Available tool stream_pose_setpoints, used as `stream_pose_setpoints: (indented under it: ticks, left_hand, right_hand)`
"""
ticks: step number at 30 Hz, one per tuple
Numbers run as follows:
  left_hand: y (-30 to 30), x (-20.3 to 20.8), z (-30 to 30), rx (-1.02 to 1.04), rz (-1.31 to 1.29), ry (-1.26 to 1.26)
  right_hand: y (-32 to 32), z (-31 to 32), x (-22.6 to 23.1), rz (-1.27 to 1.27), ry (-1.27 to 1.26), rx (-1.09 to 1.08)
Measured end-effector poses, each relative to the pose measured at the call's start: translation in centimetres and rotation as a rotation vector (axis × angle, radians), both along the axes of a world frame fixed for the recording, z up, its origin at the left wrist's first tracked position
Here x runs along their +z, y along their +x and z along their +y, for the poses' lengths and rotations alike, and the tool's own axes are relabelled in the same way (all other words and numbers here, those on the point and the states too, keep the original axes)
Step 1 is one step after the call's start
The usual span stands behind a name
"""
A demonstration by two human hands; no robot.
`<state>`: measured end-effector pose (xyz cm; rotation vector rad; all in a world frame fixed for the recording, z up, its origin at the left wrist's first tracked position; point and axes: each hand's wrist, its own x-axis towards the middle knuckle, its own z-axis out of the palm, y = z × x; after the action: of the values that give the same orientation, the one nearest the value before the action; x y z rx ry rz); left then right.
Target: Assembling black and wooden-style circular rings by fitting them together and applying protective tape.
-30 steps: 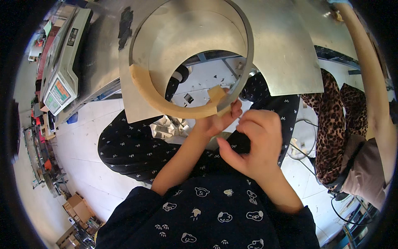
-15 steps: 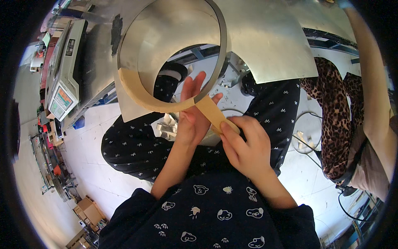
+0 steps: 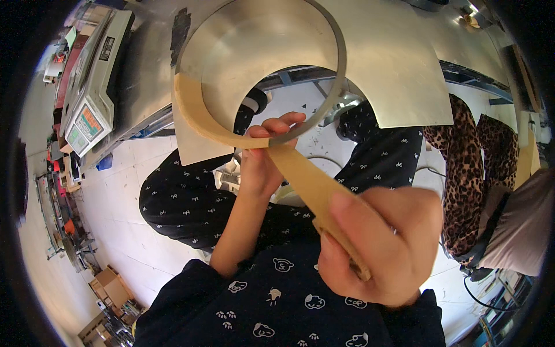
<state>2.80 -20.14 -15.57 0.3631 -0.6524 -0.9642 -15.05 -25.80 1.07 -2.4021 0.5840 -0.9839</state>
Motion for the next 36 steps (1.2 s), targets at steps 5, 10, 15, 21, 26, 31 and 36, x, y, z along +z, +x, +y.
stream_pose_setpoints:
  ticks: [5, 10, 15, 21, 26, 31, 36]
  left_hand:
    - [0.4, 0.9, 0.2, -0.068, -0.011, 0.027]
    - [0.3, 0.5, 0.0, -0.058, -0.009, -0.025]
    - [0.4, 0.4, -0.4, -0.105, 0.007, -0.062]
    - [1.6, -0.2, 0.6, -0.240, 0.036, 0.056]
    - [2.6, -1.6, -2.0, -0.383, 0.271, 0.002]
    - [2.8, -0.6, -3.6, -0.449, 0.332, 0.007]
    - [1.5, 0.3, -2.9, -0.262, 0.244, 0.264]
  right_hand:
    - [2.3, -1.7, 1.2, 0.049, -0.159, 0.048]
    - [3.2, -2.8, 2.1, 0.103, -0.161, 0.149]
    - [5.3, -4.0, 2.5, 0.100, -0.295, 0.157]
    - [9.2, -4.5, 2.6, 0.265, -0.271, 0.021]
    - [11.3, -4.6, 0.4, 0.427, -0.157, -0.013]
    - [11.5, -5.5, -1.0, 0.473, -0.349, 0.067]
    - [11.6, -6.2, -1.2, 0.215, -0.364, -0.042]
